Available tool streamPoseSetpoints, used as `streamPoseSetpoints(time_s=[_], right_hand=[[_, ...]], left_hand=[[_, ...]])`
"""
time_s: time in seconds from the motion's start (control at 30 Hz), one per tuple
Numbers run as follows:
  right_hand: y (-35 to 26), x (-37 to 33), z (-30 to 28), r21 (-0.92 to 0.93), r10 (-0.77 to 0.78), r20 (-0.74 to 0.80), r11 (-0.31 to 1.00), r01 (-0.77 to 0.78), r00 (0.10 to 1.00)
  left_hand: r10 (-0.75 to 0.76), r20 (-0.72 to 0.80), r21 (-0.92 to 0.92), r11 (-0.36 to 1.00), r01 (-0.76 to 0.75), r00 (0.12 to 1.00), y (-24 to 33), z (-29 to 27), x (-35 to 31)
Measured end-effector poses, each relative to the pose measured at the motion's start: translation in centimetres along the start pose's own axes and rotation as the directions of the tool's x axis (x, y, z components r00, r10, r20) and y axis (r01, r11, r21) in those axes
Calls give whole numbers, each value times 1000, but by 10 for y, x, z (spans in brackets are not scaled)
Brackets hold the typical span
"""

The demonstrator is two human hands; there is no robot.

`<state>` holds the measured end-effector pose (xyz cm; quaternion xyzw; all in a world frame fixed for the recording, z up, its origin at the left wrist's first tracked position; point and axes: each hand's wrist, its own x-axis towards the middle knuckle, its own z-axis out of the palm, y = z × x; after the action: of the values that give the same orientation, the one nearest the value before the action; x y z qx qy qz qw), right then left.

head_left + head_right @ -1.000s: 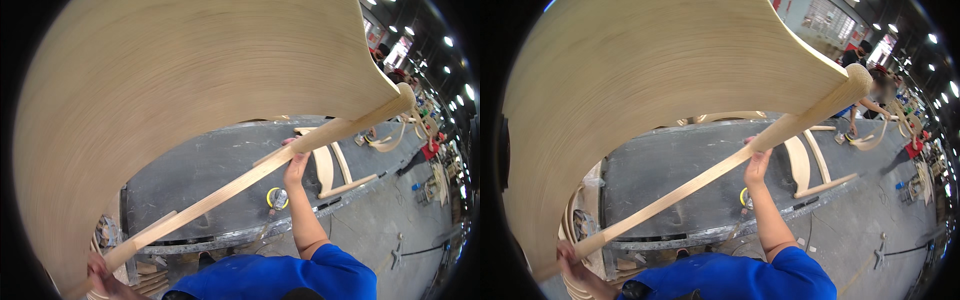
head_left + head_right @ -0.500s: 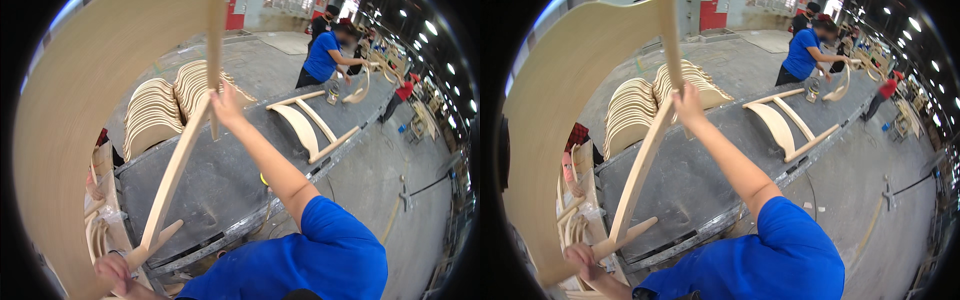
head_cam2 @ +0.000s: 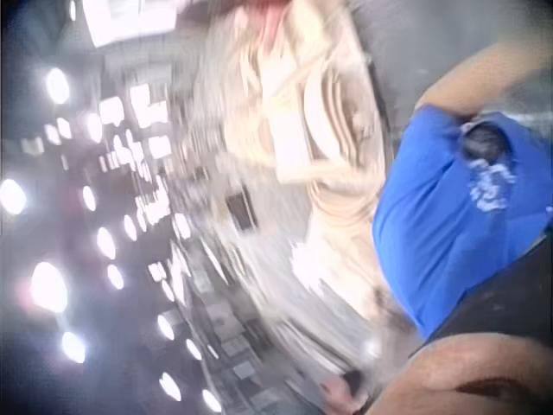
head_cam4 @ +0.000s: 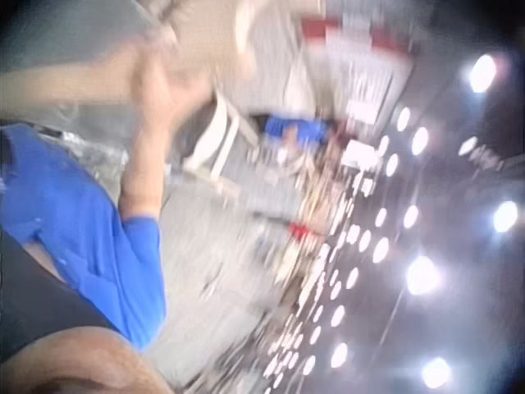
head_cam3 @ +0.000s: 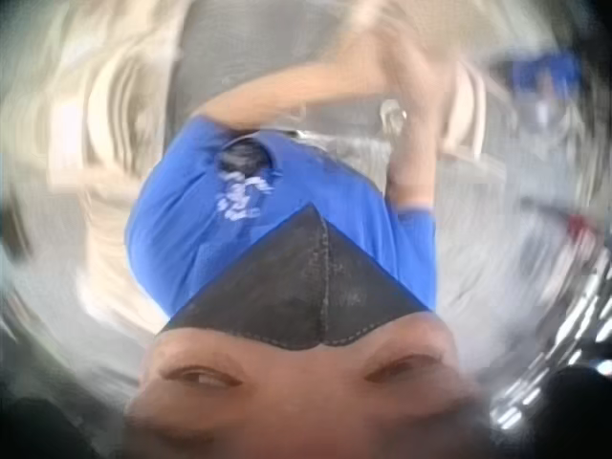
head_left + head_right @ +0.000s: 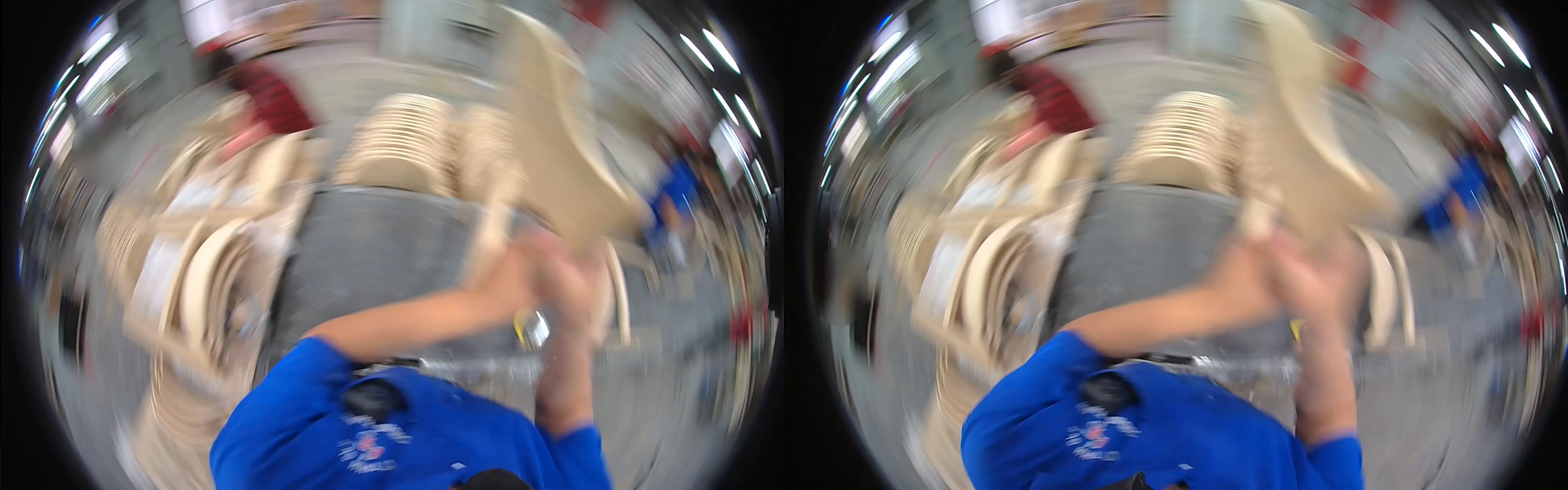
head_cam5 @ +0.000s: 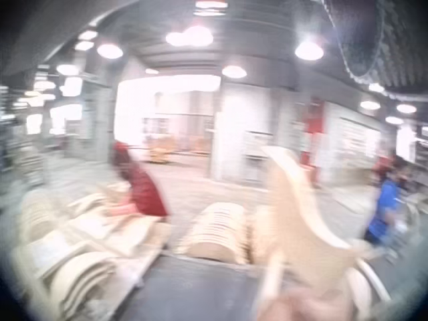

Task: The person sands the surfaces of wooden chair frames using a handheld electric sander. They repeatedly pick up chair frames, sand the legs and backrests, and place them back on the workbench. The person also uses a small white tool to scrape or clean a joint on one chair frame.

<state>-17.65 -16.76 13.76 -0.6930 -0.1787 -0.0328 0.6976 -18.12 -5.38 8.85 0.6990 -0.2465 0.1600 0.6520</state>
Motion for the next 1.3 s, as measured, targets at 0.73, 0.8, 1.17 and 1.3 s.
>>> streamPoseSetpoints(time_s=[0.73, 0.8, 1.17, 1.3], right_hand=[[-7, 43, 30, 75, -408, 12, 911, 406, 913], [-9, 42, 30, 72, -406, 5, 912, 404, 914], [0, 35, -19, 212, -433, 49, 885, 414, 900], [7, 42, -65, 327, -320, 2, 896, 302, 947]], left_hand=[[-551, -475, 82, 749, 657, 687, -101, -72, -266], [-668, -490, 52, 619, 784, 560, -119, -78, -308], [-687, -613, -194, 610, 768, 390, -156, -132, -351], [-638, -601, -94, 654, 750, 481, -153, -161, -294]])
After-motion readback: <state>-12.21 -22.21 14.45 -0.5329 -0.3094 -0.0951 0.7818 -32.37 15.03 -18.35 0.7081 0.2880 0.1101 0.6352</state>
